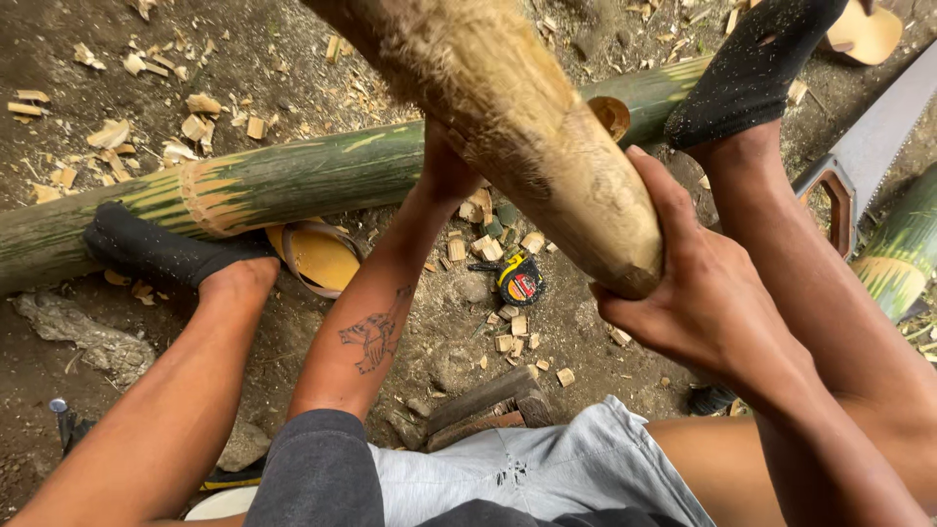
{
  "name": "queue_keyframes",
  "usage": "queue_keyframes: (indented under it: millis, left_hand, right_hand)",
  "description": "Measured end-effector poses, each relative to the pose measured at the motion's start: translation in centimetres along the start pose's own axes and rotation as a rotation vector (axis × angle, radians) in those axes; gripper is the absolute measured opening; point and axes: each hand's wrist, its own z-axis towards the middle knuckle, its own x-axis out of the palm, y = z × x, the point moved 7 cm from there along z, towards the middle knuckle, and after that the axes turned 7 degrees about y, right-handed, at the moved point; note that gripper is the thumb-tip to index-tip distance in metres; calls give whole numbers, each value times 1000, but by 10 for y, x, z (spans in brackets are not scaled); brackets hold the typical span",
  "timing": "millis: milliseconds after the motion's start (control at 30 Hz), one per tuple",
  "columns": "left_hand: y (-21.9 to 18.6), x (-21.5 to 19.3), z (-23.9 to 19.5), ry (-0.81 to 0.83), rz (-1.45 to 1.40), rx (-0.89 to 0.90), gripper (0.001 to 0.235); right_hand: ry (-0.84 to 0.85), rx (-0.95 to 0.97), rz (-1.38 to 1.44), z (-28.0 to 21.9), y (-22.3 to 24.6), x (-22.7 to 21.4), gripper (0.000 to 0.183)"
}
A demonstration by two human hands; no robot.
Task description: The person sits on the ground and uses a chisel and wooden mallet to carve a hole into a bamboo pole. They repeatedly strike the chisel to remove material and occasionally clear debris from the hole.
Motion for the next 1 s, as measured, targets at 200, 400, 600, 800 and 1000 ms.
queue_keyframes:
  millis: [200, 400, 600, 800, 1000]
  left_hand:
    - [7, 43, -15, 247, -1212, -122, 57]
    - [11, 35, -15, 1, 29, 54, 11]
    - [-14, 5, -4, -17, -861, 11, 30]
    - [-67, -21, 15, 56, -386, 229, 22]
    - [-80, -20, 7, -35, -3, 325, 23]
  right_hand:
    - [-247, -308, 43, -28, 27, -33, 105]
    - [40, -4, -88, 4, 7, -3, 112]
    - [-155, -202, 51, -31, 5, -22, 115]
    - [-225, -258, -9, -32, 14, -20, 105]
    - [-71, 10, 55, -17, 10, -10, 115]
